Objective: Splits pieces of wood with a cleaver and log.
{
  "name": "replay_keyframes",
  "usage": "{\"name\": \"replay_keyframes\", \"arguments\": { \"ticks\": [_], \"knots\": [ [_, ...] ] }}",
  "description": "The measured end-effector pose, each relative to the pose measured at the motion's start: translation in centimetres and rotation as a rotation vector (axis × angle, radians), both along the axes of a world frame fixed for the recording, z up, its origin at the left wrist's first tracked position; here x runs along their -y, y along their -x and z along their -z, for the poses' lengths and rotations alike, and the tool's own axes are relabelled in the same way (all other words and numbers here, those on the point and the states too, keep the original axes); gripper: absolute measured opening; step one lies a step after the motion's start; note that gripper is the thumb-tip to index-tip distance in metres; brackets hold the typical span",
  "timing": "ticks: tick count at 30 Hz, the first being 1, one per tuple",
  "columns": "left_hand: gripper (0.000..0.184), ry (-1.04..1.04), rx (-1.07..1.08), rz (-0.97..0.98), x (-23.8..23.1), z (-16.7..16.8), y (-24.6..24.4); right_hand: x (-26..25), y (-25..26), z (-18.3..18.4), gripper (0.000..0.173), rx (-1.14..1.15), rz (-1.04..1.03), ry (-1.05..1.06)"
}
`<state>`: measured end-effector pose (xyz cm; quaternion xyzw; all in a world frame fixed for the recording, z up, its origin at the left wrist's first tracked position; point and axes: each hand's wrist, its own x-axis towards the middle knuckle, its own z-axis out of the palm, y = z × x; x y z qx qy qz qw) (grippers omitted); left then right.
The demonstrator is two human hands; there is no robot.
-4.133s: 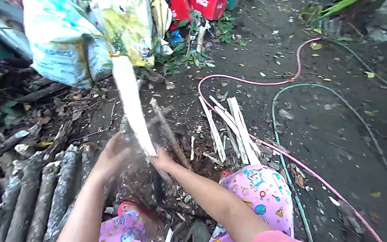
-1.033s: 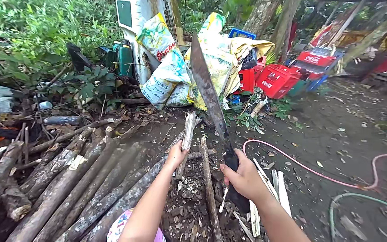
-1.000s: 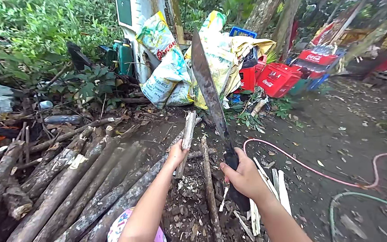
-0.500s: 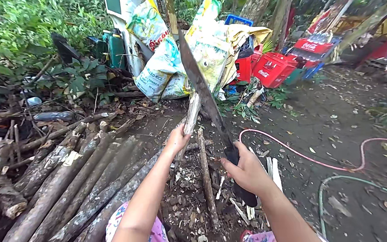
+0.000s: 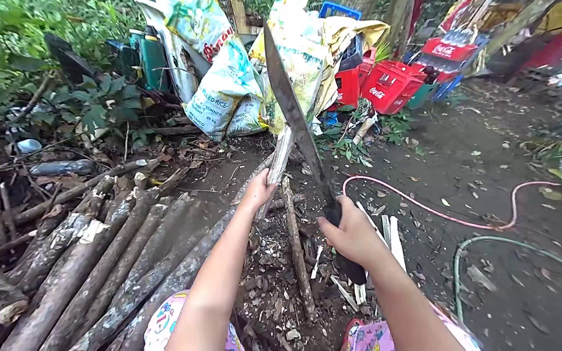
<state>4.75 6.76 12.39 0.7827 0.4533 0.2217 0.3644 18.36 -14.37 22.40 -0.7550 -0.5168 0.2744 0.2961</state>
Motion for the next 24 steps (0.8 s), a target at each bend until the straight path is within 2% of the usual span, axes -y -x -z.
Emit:
{"name": "replay_keyframes", "arguments": {
  "ticks": [2, 4, 5, 6, 8, 9, 10, 13, 15, 17, 19, 20, 22, 24],
  "knots": [
    [0.055, 0.113, -0.064, -0.046, -0.8, 3.6, 0.3, -2.0, 0.0, 1.1, 0.052, -0.022, 0.017, 0.155],
    [0.089, 0.179, 0.052, -0.169, -0.4, 5.8, 0.8, -3.5, 0.1, 1.4, 0.052, -0.048, 0.054, 0.164],
    [0.099, 0.184, 0.147, -0.243, 0.4, 5.9, 0.8, -4.1, 0.2, 1.2, 0.051, -0.064, 0.065, 0.149],
    [0.100, 0.191, 0.251, -0.301, 1.6, 5.4, 0.8, -4.5, 0.3, 1.1, 0.051, -0.085, 0.068, 0.130],
    [0.075, 0.256, 0.428, -0.313, 5.1, 3.1, 0.5, -5.4, 0.6, 1.2, 0.052, -0.142, 0.061, 0.095],
    [0.062, 0.324, 0.501, -0.256, 7.0, 1.4, 0.2, -5.9, 0.8, 1.4, 0.051, -0.167, 0.052, 0.070],
    [0.057, 0.402, 0.555, -0.160, 8.7, -0.2, 0.1, -6.3, 1.0, 1.6, 0.051, -0.183, 0.039, 0.041],
    [0.074, 0.530, 0.642, 0.090, 12.2, -3.3, 0.4, -7.4, 2.5, 1.8, 0.049, -0.212, -0.003, -0.020],
    [0.077, 0.531, 0.676, 0.075, 12.9, -4.2, 1.0, -7.9, 3.2, 1.5, 0.050, -0.173, -0.085, -0.026],
    [0.061, 0.476, 0.700, -0.056, 12.8, -4.8, 1.4, -8.2, 3.0, 2.0, 0.049, -0.149, -0.186, -0.139],
    [0.056, 0.463, 0.681, -0.165, 12.5, -5.3, 2.2, -8.9, 1.9, 4.6, 0.043, -0.255, -0.200, -0.358],
    [0.055, 0.460, 0.660, -0.202, 12.3, -5.4, 2.6, -9.5, 1.0, 6.7, 0.040, -0.317, -0.157, -0.397],
    [0.049, 0.455, 0.639, -0.232, 12.1, -5.2, 3.7, -10.7, -1.4, 13.3, 0.037, -0.400, -0.006, -0.276],
    [0.042, 0.429, 0.644, -0.244, 11.9, -4.7, 4.8, -10.8, -3.9, 21.6, 0.049, -0.354, 0.133, 0.041]
  ]
}}
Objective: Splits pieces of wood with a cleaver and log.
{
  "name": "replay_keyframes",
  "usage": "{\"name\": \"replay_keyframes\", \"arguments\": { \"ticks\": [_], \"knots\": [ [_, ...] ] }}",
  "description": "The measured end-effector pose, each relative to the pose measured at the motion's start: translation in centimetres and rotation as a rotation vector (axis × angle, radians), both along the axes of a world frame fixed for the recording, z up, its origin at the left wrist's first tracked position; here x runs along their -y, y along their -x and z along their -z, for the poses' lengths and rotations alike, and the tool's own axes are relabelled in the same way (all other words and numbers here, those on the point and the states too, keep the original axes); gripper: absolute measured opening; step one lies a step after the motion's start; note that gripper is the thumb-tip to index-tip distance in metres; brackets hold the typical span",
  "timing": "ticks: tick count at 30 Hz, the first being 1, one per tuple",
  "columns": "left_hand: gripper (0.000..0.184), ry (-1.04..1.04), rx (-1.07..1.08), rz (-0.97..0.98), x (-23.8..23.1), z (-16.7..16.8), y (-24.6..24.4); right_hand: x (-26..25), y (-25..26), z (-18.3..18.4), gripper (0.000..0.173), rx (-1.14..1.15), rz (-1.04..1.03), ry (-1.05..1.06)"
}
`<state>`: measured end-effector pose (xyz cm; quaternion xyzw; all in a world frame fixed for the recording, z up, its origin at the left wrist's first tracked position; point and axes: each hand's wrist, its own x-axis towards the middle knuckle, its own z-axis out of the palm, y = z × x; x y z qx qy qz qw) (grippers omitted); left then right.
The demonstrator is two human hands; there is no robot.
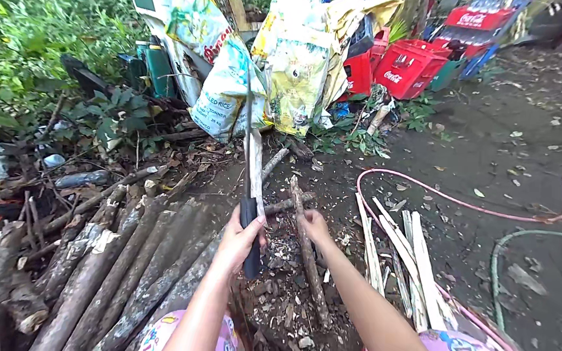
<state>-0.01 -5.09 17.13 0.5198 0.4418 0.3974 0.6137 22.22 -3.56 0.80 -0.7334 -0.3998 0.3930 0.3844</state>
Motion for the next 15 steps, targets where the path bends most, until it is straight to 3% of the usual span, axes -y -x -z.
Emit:
{"name": "replay_keyframes", "arguments": {
  "ticks": [2, 5, 10, 15],
  "knots": [
    [0.041, -0.022, -0.001, -0.021, -0.2, 0.3, 0.8, 1.8, -1.1, 7.7, 0.063, 0.108, -0.002, 0.340],
    [0.040, -0.023, 0.021, -0.047, -0.4, 0.6, 1.6, 5.2, -0.5, 14.7, 0.084, 0.227, -0.083, 0.688],
    [0.044, -0.023, 0.055, -0.055, -0.6, 0.9, 2.2, 5.9, 1.6, 20.1, 0.084, 0.371, -0.113, 0.766],
    [0.044, -0.025, 0.063, -0.032, -0.5, 1.1, 2.1, 4.1, 1.8, 21.3, 0.078, 0.445, -0.110, 0.842]
  ]
}}
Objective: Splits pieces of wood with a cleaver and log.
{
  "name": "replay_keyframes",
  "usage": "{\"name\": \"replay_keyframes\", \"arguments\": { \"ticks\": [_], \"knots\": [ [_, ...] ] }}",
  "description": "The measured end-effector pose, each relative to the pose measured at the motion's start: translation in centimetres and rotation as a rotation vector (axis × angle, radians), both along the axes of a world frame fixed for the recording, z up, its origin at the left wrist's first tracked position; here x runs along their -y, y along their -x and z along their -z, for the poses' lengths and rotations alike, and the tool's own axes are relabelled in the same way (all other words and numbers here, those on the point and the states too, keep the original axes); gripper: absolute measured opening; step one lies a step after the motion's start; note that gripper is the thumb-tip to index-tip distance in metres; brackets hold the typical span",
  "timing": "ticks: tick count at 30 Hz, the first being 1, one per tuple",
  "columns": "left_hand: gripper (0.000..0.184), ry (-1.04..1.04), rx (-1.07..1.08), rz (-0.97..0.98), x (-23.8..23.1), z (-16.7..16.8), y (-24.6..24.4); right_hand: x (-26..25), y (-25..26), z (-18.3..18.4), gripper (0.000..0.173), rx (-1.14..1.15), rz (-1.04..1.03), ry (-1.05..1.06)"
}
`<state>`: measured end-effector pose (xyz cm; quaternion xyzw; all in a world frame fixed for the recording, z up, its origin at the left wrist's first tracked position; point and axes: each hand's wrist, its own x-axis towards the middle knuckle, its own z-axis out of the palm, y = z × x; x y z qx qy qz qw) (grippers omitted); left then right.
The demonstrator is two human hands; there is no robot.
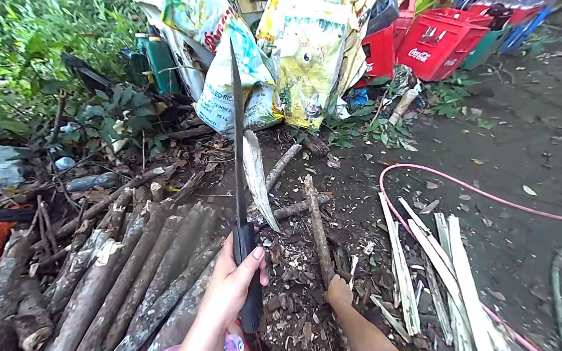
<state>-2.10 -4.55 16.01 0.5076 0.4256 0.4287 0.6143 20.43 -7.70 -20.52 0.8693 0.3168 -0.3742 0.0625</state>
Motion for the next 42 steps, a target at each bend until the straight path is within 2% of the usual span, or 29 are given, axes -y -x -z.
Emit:
{"name": "replay_keyframes", "arguments": {
  "ticks": [2, 5, 9, 12, 14, 16, 19, 21, 23, 25, 26, 29, 30, 32, 36, 39, 42],
  "knots": [
    [0.045, 0.015, 0.000, -0.004, 0.0, -0.3, -0.2, -0.5, -0.4, -0.9, 0.077, -0.037, 0.109, 0.008],
    [0.046, 0.038, -0.002, 0.004, 0.0, -0.8, -0.3, -0.5, -1.3, -2.9, 0.079, -0.158, 0.347, -0.096],
    [0.046, 0.063, 0.008, 0.020, 0.0, -1.3, -0.6, -0.4, -3.8, -8.0, 0.069, -0.275, 0.402, -0.288],
    [0.043, 0.069, 0.005, 0.034, 0.2, -1.6, -0.8, -0.8, -5.8, -13.0, 0.074, -0.405, 0.410, -0.569],
    [0.042, 0.066, 0.012, 0.036, 0.5, -1.5, -1.1, -1.4, -6.2, -19.9, 0.075, -0.433, 0.328, -0.814],
    [0.041, 0.063, 0.018, 0.031, 0.8, -1.6, -1.5, -2.1, -5.9, -29.0, 0.076, -0.429, 0.219, -1.076],
    [0.043, 0.069, 0.008, 0.018, 1.3, -1.6, -2.0, -3.1, -5.7, -42.2, 0.080, -0.237, 0.092, -1.337],
    [0.043, 0.072, 0.009, 0.015, 1.5, -1.5, -2.2, -4.0, -6.0, -48.7, 0.083, -0.063, 0.022, -1.495],
    [0.043, 0.082, 0.013, 0.008, 1.7, -1.4, -2.5, -4.6, -5.2, -53.4, 0.080, 0.092, -0.065, -1.651],
    [0.043, 0.081, 0.011, 0.010, 1.8, -1.4, -2.5, -4.9, -3.7, -55.4, 0.074, 0.207, -0.161, -1.637],
    [0.043, 0.079, 0.010, 0.011, 1.9, -1.4, -2.5, -4.8, -3.1, -55.2, 0.073, 0.241, -0.233, -1.508],
    [0.039, 0.093, -0.002, 0.023, 1.9, -1.9, -2.1, -5.6, -2.3, -52.6, 0.065, 0.484, -0.562, -0.763],
    [0.036, 0.103, -0.008, 0.021, 1.7, -2.3, -1.8, -6.1, -2.1, -52.2, 0.060, 0.556, -0.639, -0.609],
    [0.031, 0.119, -0.009, 0.020, 1.6, -2.5, -1.4, -6.7, -2.4, -52.2, 0.052, 0.549, -0.690, -0.516],
    [0.034, 0.129, 0.010, 0.015, 1.9, -2.1, -1.6, -6.0, -3.2, -53.8, 0.050, 0.458, -0.638, -0.636],
    [0.034, 0.136, 0.015, 0.018, 1.8, -2.2, -1.4, -4.7, -3.5, -57.4, 0.055, 0.401, -0.581, -0.922],
    [0.035, 0.134, 0.019, 0.021, 2.0, -2.0, -1.6, -4.2, -2.4, -61.0, 0.066, 0.318, -0.421, -1.304]
  ]
}}
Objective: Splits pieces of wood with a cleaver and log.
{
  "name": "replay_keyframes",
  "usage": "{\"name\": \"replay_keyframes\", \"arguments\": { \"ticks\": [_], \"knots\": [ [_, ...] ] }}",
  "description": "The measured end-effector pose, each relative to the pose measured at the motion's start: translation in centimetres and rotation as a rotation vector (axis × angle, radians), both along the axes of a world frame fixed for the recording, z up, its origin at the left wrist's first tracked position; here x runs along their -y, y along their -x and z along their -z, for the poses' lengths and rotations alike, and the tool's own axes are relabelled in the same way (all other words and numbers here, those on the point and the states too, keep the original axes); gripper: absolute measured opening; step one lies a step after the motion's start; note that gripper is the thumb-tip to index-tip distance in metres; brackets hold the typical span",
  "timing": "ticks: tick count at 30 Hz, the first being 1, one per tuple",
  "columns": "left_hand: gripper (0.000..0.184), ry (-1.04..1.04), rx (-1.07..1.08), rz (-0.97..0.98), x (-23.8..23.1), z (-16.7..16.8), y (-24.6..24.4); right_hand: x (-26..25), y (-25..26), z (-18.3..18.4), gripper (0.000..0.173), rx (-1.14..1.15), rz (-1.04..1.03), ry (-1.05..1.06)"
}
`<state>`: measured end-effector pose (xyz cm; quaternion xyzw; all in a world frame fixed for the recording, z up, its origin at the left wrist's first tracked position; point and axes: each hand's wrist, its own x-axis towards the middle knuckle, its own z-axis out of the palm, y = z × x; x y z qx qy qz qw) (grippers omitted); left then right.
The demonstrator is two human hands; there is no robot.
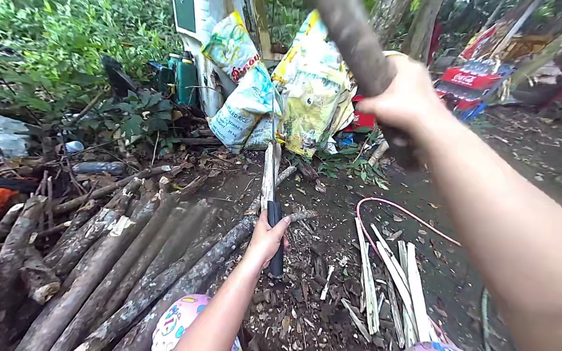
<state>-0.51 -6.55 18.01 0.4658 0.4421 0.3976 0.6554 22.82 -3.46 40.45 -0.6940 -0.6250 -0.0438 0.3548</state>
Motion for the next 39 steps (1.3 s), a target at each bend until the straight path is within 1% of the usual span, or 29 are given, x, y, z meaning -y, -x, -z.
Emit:
{"name": "replay_keyframes", "arguments": {
  "ticks": [2, 3, 4, 5, 7, 8, 9, 11, 14, 16, 18, 20, 21, 22, 23, 24, 25, 27, 28, 29, 31, 34, 36, 39],
  "knots": [
    [0.037, 0.001, 0.000, -0.006, 0.2, 0.0, -0.4, -1.3, 0.6, 0.0, 0.073, -0.113, 0.009, -0.194],
    [0.038, 0.001, -0.001, -0.005, 0.3, 0.1, -0.5, -2.1, 0.7, 1.1, 0.076, -0.140, 0.004, -0.208],
    [0.038, 0.001, 0.000, 0.000, 0.5, 0.2, -0.5, -2.7, 0.5, 3.0, 0.078, -0.128, 0.012, -0.131],
    [0.038, 0.002, 0.007, 0.008, 0.5, 0.2, -0.4, -3.1, 0.1, 5.4, 0.075, -0.065, 0.046, 0.043],
    [0.032, 0.037, 0.031, 0.045, 0.6, -0.5, -0.2, -4.4, -1.0, 10.4, 0.066, 0.159, 0.138, 0.475],
    [0.027, 0.056, 0.035, 0.063, 0.6, -1.2, 0.2, -5.1, -1.5, 12.3, 0.064, 0.217, 0.164, 0.613],
    [0.026, 0.071, 0.026, 0.078, 0.4, -1.2, 0.5, -5.5, -1.9, 13.5, 0.064, 0.205, 0.171, 0.686],
    [0.033, 0.081, -0.010, 0.094, 0.3, 0.2, 0.1, -5.3, -2.5, 14.6, 0.064, 0.119, 0.153, 0.707],
    [0.041, 0.078, -0.035, 0.110, 1.0, 1.4, -1.1, -4.4, -3.6, 12.9, 0.056, 0.015, 0.103, 0.606],
    [0.044, 0.078, -0.043, 0.139, 1.3, 1.6, -1.1, -3.7, -4.2, 10.5, 0.054, -0.019, 0.077, 0.460],
    [0.049, 0.078, -0.061, 0.170, 1.5, 1.7, -1.1, -2.9, -4.3, 7.1, 0.061, -0.063, 0.058, 0.262],
    [0.051, 0.081, -0.081, 0.186, 1.7, 1.8, -1.3, -2.8, -4.1, 4.5, 0.068, -0.138, 0.058, 0.015],
    [0.051, 0.079, -0.088, 0.189, 1.7, 1.9, -1.4, -3.0, -3.9, 3.8, 0.071, -0.174, 0.057, -0.092],
    [0.050, 0.079, -0.090, 0.190, 1.7, 2.0, -1.5, -3.4, -3.8, 3.9, 0.074, -0.202, 0.051, -0.170],
    [0.049, 0.080, -0.088, 0.189, 1.6, 2.2, -1.4, -3.7, -3.7, 4.9, 0.076, -0.221, 0.044, -0.193],
    [0.047, 0.083, -0.086, 0.187, 1.6, 2.3, -1.3, -3.9, -3.9, 6.7, 0.079, -0.221, 0.040, -0.132],
    [0.046, 0.085, -0.079, 0.183, 1.5, 2.4, -1.2, -4.0, -4.1, 9.1, 0.080, -0.183, 0.053, 0.016],
    [0.042, 0.118, -0.059, 0.175, 1.4, 2.2, -0.9, -5.1, -4.8, 14.0, 0.074, 0.027, 0.112, 0.457],
    [0.039, 0.139, -0.051, 0.174, 1.1, 2.0, -0.8, -5.8, -4.9, 15.5, 0.071, 0.119, 0.140, 0.631],
    [0.037, 0.151, -0.058, 0.170, 0.9, 2.2, -0.7, -6.4, -4.9, 16.4, 0.070, 0.136, 0.146, 0.713],
    [0.038, 0.158, -0.083, 0.141, 0.9, 4.4, -0.9, -6.4, -4.1, 17.2, 0.067, 0.103, 0.137, 0.727],
    [0.034, 0.128, -0.068, 0.087, 0.9, 6.9, -1.5, -6.1, -3.0, 15.4, 0.060, 0.079, 0.074, 0.659],
    [0.032, 0.130, -0.059, 0.104, 1.1, 7.3, -0.9, -5.6, -2.8, 13.5, 0.058, 0.074, 0.006, 0.565],
    [0.031, 0.137, -0.049, 0.113, 1.4, 7.4, -0.4, -4.4, -3.0, 8.2, 0.059, 0.039, -0.043, 0.320]
  ]
}}
